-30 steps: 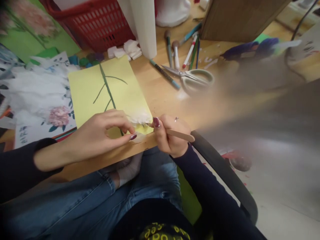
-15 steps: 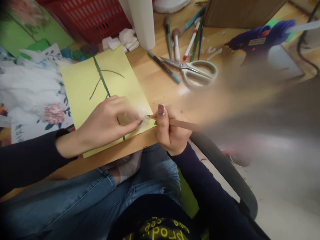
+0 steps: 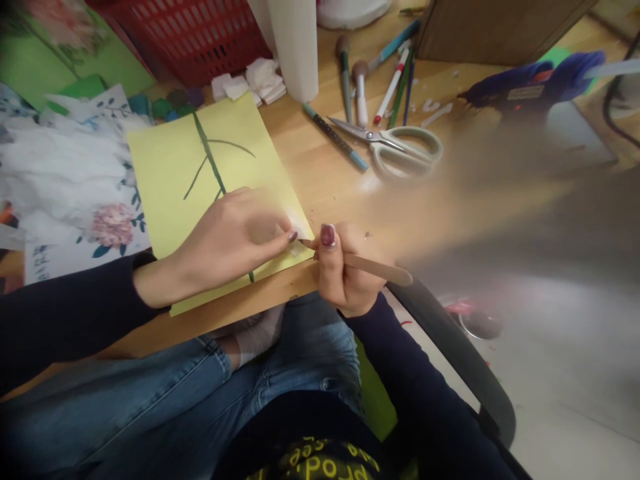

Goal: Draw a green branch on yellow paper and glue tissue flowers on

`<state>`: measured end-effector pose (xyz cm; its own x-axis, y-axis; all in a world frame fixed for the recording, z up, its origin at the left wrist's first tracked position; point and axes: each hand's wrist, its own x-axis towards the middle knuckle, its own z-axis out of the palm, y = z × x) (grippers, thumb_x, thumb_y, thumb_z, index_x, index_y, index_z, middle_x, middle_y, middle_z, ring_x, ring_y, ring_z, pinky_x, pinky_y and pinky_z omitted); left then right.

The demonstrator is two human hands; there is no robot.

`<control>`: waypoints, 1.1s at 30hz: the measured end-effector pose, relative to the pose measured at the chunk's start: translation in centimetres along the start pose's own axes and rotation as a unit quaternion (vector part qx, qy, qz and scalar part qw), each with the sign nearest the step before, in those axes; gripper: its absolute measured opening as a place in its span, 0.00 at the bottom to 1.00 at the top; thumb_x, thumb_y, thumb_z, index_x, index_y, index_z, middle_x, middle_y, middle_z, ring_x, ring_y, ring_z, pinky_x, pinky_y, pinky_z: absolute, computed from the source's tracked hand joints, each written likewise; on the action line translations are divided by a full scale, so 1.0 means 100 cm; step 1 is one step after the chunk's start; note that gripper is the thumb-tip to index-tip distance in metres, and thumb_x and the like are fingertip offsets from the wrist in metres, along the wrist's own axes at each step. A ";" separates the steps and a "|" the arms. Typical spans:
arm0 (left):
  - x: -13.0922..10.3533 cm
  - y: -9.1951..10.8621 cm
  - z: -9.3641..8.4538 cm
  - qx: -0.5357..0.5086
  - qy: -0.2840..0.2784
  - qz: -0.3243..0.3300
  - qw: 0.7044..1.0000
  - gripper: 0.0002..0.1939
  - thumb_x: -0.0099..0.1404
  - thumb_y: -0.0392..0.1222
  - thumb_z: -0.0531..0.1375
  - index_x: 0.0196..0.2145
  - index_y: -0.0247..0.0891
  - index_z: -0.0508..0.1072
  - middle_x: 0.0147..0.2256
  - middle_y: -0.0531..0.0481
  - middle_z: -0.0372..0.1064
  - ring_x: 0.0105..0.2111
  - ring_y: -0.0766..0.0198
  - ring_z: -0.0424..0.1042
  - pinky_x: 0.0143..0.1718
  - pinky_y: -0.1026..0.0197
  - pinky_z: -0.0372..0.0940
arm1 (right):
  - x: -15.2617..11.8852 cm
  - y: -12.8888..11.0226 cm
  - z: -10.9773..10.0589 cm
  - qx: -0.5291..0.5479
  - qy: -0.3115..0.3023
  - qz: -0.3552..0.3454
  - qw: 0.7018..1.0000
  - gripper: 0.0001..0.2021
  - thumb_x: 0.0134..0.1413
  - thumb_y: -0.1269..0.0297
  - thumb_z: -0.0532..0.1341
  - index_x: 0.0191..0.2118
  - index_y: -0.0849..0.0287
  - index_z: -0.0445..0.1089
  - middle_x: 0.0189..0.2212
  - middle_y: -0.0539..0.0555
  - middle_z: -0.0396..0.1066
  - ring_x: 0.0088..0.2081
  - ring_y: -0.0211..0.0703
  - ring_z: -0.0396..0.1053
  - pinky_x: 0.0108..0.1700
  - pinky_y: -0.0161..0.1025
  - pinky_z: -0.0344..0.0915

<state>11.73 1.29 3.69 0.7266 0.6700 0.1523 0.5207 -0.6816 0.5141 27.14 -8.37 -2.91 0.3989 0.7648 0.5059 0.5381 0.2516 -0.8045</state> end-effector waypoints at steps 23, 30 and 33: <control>-0.048 -0.047 -0.009 0.166 -0.189 -0.010 0.968 0.56 0.64 0.74 0.55 0.70 0.27 0.43 0.70 0.24 0.38 0.69 0.35 0.41 0.66 0.36 0.35 | 0.013 -0.001 0.004 -0.074 -0.062 -0.111 0.989 0.10 0.67 0.69 0.55 0.35 0.58 0.73 0.25 0.50 0.72 0.25 0.37 0.69 0.29 0.37 0.66; -0.047 -0.046 -0.010 0.146 -0.195 -0.014 0.970 0.55 0.65 0.72 0.55 0.70 0.25 0.44 0.69 0.22 0.40 0.69 0.36 0.43 0.65 0.36 0.34 | 0.019 -0.007 0.008 0.013 -0.036 -0.007 0.999 0.16 0.69 0.59 0.55 0.30 0.58 0.72 0.21 0.48 0.69 0.23 0.36 0.68 0.27 0.35 0.66; -0.047 -0.047 -0.009 0.138 -0.191 -0.016 0.972 0.54 0.64 0.70 0.57 0.70 0.27 0.43 0.69 0.23 0.39 0.69 0.36 0.41 0.65 0.35 0.33 | 0.022 -0.012 0.009 0.109 0.035 0.095 0.989 0.21 0.68 0.52 0.56 0.26 0.58 0.70 0.16 0.47 0.65 0.17 0.34 0.63 0.20 0.33 0.60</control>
<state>5.46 1.58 1.34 0.7934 0.5710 -0.2110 0.6087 -0.7502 0.2584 26.70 -6.50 -1.08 0.5318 0.7698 0.3529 0.2788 0.2343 -0.9313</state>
